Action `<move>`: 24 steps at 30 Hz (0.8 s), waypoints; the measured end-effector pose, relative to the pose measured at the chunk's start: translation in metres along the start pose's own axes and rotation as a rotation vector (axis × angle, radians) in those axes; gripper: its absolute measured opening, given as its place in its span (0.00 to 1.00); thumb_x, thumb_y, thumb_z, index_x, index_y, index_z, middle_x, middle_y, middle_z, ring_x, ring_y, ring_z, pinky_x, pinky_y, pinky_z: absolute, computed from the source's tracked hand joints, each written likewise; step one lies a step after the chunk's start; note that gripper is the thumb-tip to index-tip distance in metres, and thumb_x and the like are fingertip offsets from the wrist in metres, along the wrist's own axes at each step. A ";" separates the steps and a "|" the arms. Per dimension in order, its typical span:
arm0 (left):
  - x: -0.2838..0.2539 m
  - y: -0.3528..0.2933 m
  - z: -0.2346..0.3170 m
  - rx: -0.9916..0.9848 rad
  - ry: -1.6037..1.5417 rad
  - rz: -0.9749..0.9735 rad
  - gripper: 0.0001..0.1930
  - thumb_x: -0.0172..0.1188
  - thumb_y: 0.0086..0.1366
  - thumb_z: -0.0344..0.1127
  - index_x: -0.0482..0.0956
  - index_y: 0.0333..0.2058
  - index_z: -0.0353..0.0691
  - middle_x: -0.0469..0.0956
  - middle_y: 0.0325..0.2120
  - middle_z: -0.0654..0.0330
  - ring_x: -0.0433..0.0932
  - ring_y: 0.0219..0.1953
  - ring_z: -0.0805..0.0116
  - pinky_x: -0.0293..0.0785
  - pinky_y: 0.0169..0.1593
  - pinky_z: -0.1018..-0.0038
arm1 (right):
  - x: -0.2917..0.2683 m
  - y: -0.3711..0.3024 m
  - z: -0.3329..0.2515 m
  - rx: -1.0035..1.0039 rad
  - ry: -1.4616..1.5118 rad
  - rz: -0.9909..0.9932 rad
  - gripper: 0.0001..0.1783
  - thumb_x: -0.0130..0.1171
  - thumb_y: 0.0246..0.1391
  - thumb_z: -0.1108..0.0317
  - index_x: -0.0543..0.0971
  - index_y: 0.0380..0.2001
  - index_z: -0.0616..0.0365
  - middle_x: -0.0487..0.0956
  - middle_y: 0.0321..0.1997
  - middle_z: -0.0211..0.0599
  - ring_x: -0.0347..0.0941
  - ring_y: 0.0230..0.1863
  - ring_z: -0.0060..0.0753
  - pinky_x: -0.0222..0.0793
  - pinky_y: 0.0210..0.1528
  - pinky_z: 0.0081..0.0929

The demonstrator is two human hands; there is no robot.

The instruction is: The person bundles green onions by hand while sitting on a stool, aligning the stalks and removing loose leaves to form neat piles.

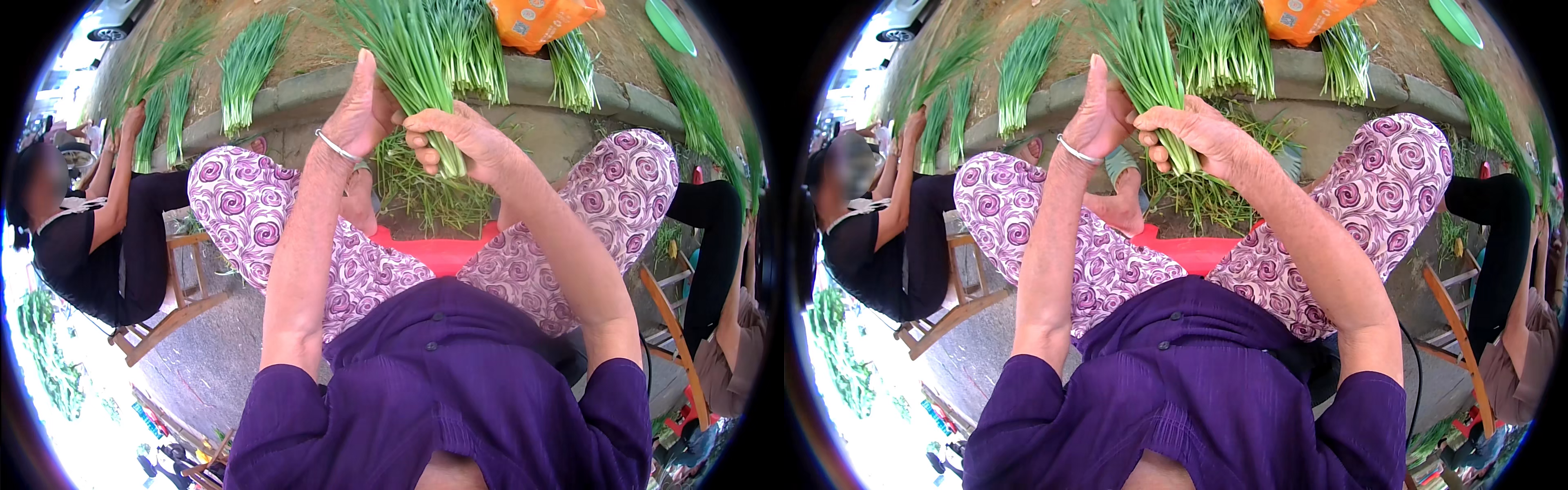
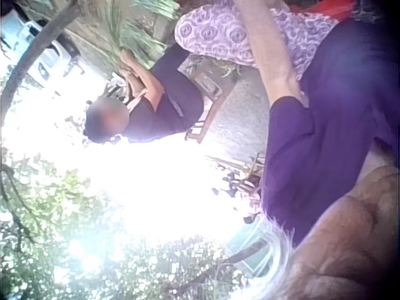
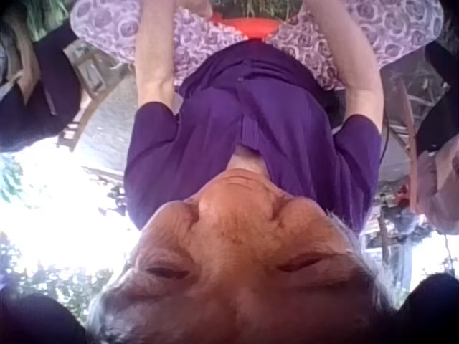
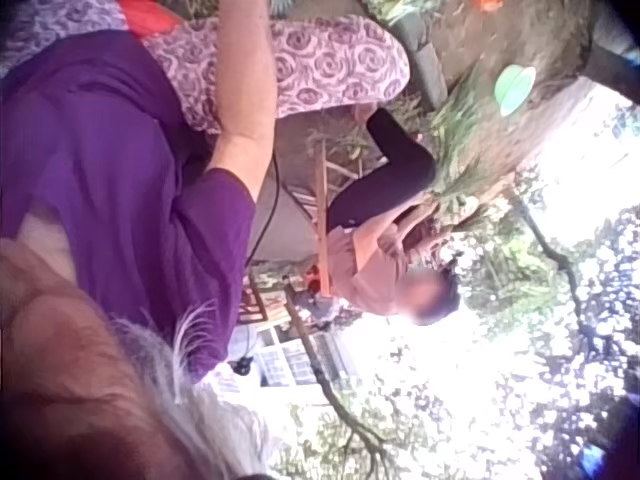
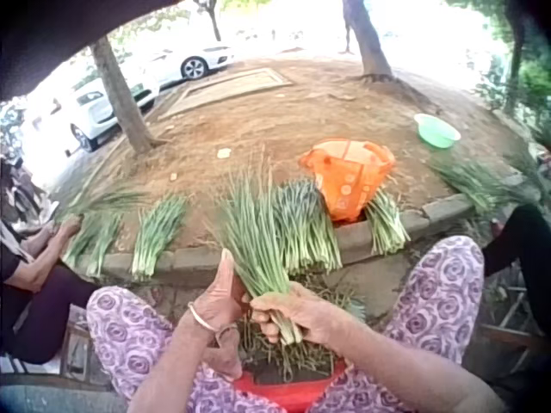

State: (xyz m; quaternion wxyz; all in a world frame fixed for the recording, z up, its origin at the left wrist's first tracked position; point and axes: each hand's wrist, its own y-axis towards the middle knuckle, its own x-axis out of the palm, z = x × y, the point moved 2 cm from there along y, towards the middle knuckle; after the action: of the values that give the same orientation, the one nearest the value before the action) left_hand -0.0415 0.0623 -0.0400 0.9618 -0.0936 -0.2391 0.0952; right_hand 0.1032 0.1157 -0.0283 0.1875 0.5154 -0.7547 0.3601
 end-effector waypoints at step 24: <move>-0.029 -0.004 0.026 0.068 -0.436 0.057 0.06 0.57 0.63 0.33 0.73 0.33 0.36 0.77 0.29 0.56 0.78 0.40 0.56 0.76 0.47 0.60 | 0.007 -0.006 0.002 0.073 -0.514 -0.091 0.19 0.60 0.50 0.58 0.76 0.35 0.65 0.80 0.26 0.37 0.77 0.23 0.25 0.74 0.25 0.20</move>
State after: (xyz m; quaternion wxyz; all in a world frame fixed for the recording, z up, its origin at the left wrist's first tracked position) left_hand -0.0784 0.0550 -0.0293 0.8869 -0.0449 -0.4351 0.1485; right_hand 0.1063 0.1083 -0.0233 -0.0134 0.6297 -0.7402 0.2356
